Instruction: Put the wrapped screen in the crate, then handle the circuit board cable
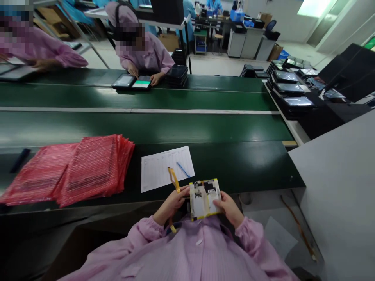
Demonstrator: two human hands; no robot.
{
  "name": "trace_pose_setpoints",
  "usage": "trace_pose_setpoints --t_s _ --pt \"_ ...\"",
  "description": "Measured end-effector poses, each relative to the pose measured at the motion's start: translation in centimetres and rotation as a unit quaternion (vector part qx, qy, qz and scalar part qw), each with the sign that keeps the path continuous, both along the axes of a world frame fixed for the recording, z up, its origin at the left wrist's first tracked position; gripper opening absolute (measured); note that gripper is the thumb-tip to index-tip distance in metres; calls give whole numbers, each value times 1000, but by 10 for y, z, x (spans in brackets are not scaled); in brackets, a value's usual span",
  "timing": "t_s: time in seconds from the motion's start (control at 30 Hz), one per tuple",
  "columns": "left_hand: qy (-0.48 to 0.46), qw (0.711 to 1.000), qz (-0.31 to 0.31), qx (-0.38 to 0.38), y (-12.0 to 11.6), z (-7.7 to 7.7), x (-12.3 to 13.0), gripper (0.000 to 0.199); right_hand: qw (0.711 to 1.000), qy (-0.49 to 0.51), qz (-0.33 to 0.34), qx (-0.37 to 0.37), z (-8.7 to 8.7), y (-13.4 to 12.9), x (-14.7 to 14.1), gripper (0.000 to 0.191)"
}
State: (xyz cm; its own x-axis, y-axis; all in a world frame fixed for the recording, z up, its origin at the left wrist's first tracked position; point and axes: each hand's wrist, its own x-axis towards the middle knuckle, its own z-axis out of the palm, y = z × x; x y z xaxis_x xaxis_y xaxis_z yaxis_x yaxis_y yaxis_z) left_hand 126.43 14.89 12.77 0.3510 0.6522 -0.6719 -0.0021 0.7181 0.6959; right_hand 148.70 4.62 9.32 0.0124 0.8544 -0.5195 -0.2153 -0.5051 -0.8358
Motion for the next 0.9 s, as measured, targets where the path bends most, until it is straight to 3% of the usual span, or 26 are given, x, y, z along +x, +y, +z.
trace_pose_setpoints --t_s 0.13,0.2,0.3,0.37,0.43,0.53,0.7,0.9 --pt "-20 992 -100 78 -2 36 5 31 989 147 -25 -4 33 -32 -15 58" --pt "-20 984 -141 107 -4 49 7 26 987 161 -20 2 46 -36 -12 57" --pt "-8 973 -185 136 -7 59 9 21 995 -9 -55 84 65 -27 -2 62" --pt "1 966 -207 152 -9 61 10 21 964 -188 -67 175 77 -13 3 57" --pt "9 959 -229 169 -10 62 10 22 915 -321 16 244 87 3 4 38" --pt "21 946 -259 195 -11 66 7 20 864 -382 175 277 95 23 -3 25" --pt "76 913 -297 269 -3 76 2 27 825 -410 268 283 93 36 -17 25" --pt "173 832 -375 371 13 91 -1 15 766 -448 367 278 102 57 -33 22"
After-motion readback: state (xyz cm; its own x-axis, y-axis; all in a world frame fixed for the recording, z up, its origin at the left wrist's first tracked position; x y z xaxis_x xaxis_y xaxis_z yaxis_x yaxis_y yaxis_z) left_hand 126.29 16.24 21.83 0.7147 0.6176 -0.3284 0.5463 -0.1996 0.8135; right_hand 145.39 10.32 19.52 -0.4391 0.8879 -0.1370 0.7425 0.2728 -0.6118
